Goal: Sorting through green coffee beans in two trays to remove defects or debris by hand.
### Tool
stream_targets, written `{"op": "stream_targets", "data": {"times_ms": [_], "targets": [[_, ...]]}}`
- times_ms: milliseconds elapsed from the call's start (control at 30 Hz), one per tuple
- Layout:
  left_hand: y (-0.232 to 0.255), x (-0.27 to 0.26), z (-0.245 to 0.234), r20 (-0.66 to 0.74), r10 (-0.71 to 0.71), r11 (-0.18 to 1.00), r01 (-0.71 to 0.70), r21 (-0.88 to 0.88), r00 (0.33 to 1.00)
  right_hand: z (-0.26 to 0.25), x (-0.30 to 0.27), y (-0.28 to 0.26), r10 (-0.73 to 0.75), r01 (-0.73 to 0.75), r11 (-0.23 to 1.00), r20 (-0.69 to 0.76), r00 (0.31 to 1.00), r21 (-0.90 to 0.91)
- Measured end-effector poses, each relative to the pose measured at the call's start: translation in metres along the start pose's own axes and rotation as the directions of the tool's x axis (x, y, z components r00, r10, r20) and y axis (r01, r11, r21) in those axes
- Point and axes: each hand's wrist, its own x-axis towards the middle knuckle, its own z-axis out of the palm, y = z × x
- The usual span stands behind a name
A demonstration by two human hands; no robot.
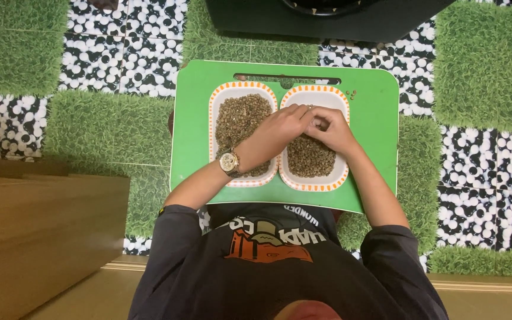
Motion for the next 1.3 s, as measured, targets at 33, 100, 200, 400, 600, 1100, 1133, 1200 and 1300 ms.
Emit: {"op": "stream_targets", "data": {"times_ms": [33,100,200,400,600,1100,1133,1200,1300], "targets": [[-0.001,-0.001,0.003,0.000,-0.002,1.000,0.002,0.000,1.000,0.000,-0.001,0.001,0.001,-0.001,1.000,0.002,1.000,0.000],[-0.002,-0.002,0.009,-0.004,0.007,1.000,-0.007,0.022,1.000,-0.001,-0.002,0.004,0.035,-0.036,0.999,0.021,0.999,0.026],[-0.007,-0.004,0.024,0.000,0.006,0.999,-0.006,0.045,1.000,-0.003,0.002,-0.010,0.041,-0.042,0.999,0.051,0.998,0.018],[0.000,-0.008,0.027,-0.018,-0.004,0.999,0.005,0.044,1.000,-0.011,-0.003,0.012,-0.020,0.023,0.999,0.099,0.995,-0.037],[-0.008,-0.007,0.038,0.013,-0.040,0.997,0.041,-0.063,0.999,-0.016,0.003,-0.017,-0.085,0.096,0.967,0.055,0.995,-0.237],[-0.010,-0.006,0.040,0.137,-0.011,0.999,0.006,0.035,0.990,-0.031,0.003,-0.044,-0.026,0.070,0.630,0.069,0.997,-0.774],[-0.010,-0.006,0.039,0.137,-0.010,0.999,0.005,0.037,0.991,-0.030,0.004,-0.041,-0.028,0.071,0.629,0.068,0.997,-0.774],[-0.008,-0.005,0.037,0.119,0.003,0.999,-0.007,0.041,0.993,-0.029,0.005,-0.034,-0.038,0.070,0.814,0.067,0.997,-0.577],[-0.012,-0.009,0.054,0.102,0.015,0.999,-0.020,0.043,0.995,-0.024,0.004,-0.018,-0.053,0.081,0.907,0.080,0.995,-0.413]]}}
